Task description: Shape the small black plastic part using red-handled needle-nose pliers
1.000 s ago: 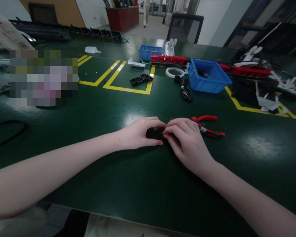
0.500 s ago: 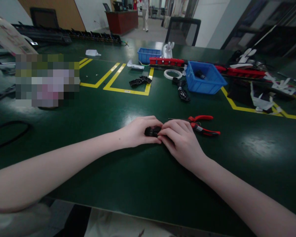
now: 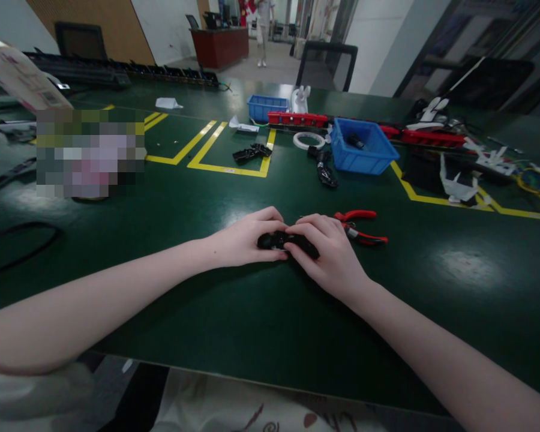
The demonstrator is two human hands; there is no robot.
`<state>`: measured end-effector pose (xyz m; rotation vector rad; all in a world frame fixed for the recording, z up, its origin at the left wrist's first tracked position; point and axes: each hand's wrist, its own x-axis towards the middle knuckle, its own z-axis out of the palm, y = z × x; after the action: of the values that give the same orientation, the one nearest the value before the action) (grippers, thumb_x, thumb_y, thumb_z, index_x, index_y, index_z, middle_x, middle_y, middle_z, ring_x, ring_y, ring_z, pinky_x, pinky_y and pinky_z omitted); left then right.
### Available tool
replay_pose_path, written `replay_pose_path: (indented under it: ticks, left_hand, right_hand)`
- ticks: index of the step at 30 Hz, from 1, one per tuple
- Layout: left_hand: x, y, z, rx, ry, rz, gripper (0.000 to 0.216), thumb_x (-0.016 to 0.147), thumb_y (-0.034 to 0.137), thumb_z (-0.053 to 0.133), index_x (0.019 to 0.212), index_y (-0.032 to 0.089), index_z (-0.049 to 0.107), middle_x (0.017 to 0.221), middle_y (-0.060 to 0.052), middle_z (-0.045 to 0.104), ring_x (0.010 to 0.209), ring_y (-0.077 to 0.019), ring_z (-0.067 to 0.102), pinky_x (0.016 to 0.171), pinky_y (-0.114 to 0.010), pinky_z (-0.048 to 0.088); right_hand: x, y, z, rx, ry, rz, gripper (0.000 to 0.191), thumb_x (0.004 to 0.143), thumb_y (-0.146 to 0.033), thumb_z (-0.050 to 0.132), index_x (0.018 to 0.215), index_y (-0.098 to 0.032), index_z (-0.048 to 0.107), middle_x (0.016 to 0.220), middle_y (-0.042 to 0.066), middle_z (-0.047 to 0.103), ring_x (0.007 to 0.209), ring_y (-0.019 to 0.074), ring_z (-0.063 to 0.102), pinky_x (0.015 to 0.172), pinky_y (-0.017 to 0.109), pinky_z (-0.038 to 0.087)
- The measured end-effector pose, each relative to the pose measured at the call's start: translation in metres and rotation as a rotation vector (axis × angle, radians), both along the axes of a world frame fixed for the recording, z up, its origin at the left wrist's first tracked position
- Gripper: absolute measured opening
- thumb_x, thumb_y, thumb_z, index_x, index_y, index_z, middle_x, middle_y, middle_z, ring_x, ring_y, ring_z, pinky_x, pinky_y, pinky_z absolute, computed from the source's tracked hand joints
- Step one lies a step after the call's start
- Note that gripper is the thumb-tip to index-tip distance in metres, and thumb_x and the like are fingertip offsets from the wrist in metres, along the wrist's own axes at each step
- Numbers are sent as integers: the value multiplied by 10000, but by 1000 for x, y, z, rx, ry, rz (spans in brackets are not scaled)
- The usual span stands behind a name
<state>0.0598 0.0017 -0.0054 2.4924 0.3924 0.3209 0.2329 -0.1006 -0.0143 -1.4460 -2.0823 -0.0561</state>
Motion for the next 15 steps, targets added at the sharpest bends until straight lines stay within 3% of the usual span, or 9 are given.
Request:
replay_pose_path:
  ticks: [5,8,12,15]
  left_hand:
    - [0,1,-2,17,-10,-12,356,824,369,648,1097,145,606,1049,-62,524,957,-178,539,847,-321,477]
    - [-1,2,-5,39,-38,-26,395,840,351,633,1169,138,585,1068,-76,527,982,-182,539,875,-320,467]
    - [-3,1,-6,91,-23,-26,456,852,336,620,1257,152,520,1119,-92,535,1008,-196,538,871,-325,466]
    - [-3,0,-3,132,6,-22,454,862,333,603,1266,161,485,1130,-89,539,1005,-199,534,843,-321,467]
  right_hand:
    - [3,-6,5,152,41,-16,78,859,-174,559,914,-170,615,903,63,645,878,189,579,815,368,412]
    - [-13,-25,10,230,46,118,81,842,-125,555,893,-152,612,899,73,645,863,179,564,801,344,419]
    - [-60,-60,10,-141,-19,683,187,932,-166,421,963,-130,602,927,30,629,817,122,522,741,235,435]
    - [-90,-73,3,-352,-6,885,237,957,-267,403,950,-126,593,1040,30,619,917,113,522,810,202,430]
